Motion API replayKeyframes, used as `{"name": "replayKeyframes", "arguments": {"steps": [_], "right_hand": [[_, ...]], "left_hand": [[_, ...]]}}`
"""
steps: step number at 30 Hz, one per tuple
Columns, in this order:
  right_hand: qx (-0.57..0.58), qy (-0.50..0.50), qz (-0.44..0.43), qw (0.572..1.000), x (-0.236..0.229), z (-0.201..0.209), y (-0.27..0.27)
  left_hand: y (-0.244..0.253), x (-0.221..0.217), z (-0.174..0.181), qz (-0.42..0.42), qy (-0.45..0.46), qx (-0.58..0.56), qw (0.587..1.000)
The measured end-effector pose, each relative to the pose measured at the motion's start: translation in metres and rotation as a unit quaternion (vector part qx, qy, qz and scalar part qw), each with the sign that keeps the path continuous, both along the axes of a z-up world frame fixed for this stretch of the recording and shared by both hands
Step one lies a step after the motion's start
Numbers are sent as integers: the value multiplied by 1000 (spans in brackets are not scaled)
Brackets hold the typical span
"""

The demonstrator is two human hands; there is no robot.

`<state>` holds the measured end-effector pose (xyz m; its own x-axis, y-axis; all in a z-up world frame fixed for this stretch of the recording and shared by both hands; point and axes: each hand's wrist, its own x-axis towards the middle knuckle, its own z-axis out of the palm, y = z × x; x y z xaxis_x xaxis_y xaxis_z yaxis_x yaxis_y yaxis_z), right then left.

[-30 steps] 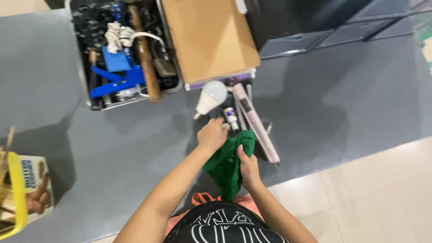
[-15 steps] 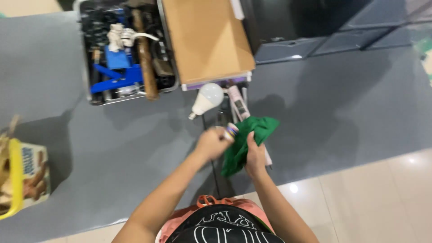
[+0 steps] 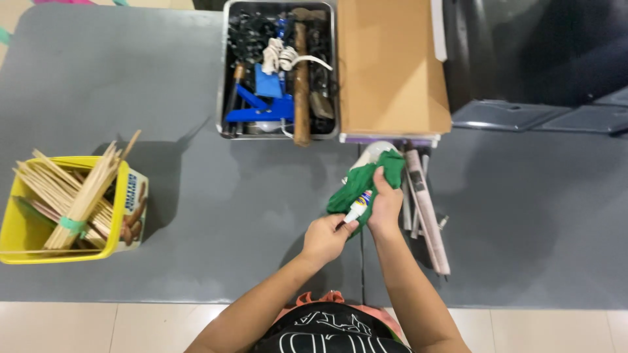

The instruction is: The person wipes a series of thin metal rods with a green cloth on a gray countertop. The person picks up each rod, wipes it, and places it on a newspaper spread on the counter. A metal tray with various tools and a yellow container of wooden sticks are visible nearby.

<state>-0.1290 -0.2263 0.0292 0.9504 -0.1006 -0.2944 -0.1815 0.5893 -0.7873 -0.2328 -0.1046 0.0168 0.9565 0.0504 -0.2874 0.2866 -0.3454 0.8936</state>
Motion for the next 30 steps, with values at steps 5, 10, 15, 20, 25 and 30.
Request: {"name": "replayKeyframes", "arguments": {"steps": [5,10,15,20,25,30], "right_hand": [[166,27,170,971,3,-4,47],[-32,47,36,998,13,-45,100],[-32,99,25,994,14,-22,127],[-64,99,60,991,15,-50,157],[-7,90,151,984,23,-50,185],[-21,109,176,978,14,-48,175]], "left_hand": [[50,12,5,83,154,-307,936],[104,19,-16,141,117,-301,936],[199,64,-15,157,-222,319,908],[245,120,-34,103,-130,410,897],[253,156,-51,65,-56,410,908],[246,166,-16,55,56,398,914]]}}
